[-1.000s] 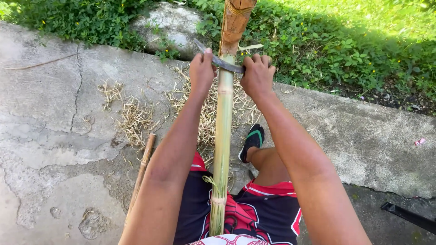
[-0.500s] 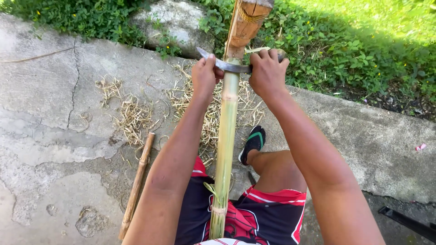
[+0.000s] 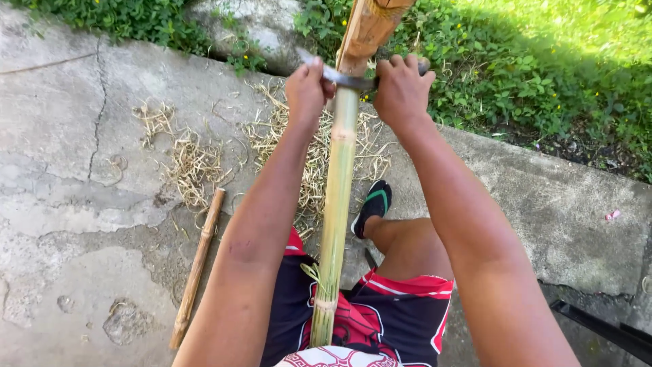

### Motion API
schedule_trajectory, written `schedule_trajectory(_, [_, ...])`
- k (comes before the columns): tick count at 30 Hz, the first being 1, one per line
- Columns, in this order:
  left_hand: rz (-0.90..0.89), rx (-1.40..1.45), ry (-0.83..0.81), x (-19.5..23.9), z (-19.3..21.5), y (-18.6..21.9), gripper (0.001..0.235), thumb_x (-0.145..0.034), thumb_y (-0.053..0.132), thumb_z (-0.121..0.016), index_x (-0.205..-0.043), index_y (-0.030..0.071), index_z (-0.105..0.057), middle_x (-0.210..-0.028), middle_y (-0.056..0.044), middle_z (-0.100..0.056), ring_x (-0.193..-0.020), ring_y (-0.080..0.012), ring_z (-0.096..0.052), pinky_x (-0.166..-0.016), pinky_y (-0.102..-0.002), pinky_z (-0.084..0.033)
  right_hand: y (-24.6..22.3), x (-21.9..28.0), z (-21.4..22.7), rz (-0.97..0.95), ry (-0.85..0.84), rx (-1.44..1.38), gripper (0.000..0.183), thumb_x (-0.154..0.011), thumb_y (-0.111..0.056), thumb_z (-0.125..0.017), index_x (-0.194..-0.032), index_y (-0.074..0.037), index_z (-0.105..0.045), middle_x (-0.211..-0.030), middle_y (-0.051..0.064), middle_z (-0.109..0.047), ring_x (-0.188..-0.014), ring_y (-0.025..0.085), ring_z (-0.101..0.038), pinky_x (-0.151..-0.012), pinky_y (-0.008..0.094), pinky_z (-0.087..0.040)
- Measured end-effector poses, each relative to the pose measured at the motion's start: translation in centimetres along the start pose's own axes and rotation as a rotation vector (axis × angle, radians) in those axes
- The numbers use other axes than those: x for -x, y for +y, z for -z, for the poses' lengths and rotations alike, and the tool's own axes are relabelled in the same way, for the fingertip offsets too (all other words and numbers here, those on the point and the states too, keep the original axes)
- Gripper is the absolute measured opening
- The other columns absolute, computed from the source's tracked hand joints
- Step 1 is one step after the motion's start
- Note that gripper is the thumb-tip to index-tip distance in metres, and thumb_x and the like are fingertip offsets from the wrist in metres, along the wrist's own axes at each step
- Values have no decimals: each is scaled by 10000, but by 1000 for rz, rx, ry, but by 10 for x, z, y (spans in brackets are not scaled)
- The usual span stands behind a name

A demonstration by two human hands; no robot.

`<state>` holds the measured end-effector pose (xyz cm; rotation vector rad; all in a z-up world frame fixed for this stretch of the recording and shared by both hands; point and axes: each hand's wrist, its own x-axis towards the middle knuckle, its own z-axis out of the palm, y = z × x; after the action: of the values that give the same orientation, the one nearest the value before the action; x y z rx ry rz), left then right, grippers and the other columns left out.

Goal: The person is using a sickle-like tool to scrape the outer skin off a bamboo pole to clean it.

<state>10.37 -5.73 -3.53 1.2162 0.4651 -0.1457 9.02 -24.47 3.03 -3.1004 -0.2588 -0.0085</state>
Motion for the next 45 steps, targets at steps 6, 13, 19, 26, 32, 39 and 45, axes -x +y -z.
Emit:
schedule_trajectory(6, [-68,-89,8,9,-2,6,391,-1043,332,-534,-784,60,-646,-626,-20,-625,-509,-98,-569,-497,-278,-498,-5,8,5,-41,3,-67,199,-811,-85,-700,-1004,-129,-677,-1099,60,-642,-1169,301,-530,-824,587,-383])
schedule_trajectory(13, [-93,-16,41,12,-5,-9,403,-1061,323,-540,-778,46,-615,-620,-17,-592,-506,-97,-528,-483,-279,-450,-2,10,-4,-22,-28,-58,139,-887,-83,-680,-1019,-124,-671,-1109,63,-641,-1179,299,-532,-853,583,-391])
schedule_trajectory(19, [-120,-75,78,2,-11,-2,403,-1040,310,-548,-763,29,-628,-613,-45,-650,-497,-116,-585,-488,-298,-494,-8,11,1,-45,92,-37,187,-849,-86,-674,-1034,-114,-674,-1119,70,-642,-1170,307,-525,-823,607,-385])
schedule_trajectory(26, [-126,-114,57,-7,-8,1,400,-1037,323,-552,-777,29,-629,-620,-63,-667,-488,-124,-610,-488,-301,-523,-14,14,-7,-110,63,-83,184,-870,-92,-656,-1052,-116,-665,-1159,57,-636,-1187,300,-523,-832,623,-390])
schedule_trajectory(32, [-101,-164,71,1,-18,25,390,-1038,323,-551,-781,35,-608,-616,-54,-649,-479,-123,-589,-444,-303,-485,-9,6,-19,-156,56,-176,192,-853,-66,-658,-1035,-127,-661,-1168,43,-642,-1181,298,-531,-817,602,-409])
schedule_trajectory(39, [-141,-323,92,22,-20,35,388,-1027,334,-547,-774,49,-620,-643,-47,-661,-512,-119,-627,-440,-306,-533,-8,19,-28,-159,97,-276,161,-850,-46,-661,-994,-116,-662,-1126,51,-661,-1134,324,-552,-797,577,-421])
schedule_trajectory(45, [-225,-300,48,7,-16,16,413,-1054,341,-530,-791,34,-612,-668,-37,-675,-557,-103,-642,-463,-297,-523,-2,13,-39,-129,154,-265,184,-827,-51,-677,-1002,-103,-657,-1111,68,-659,-1123,336,-553,-806,558,-431])
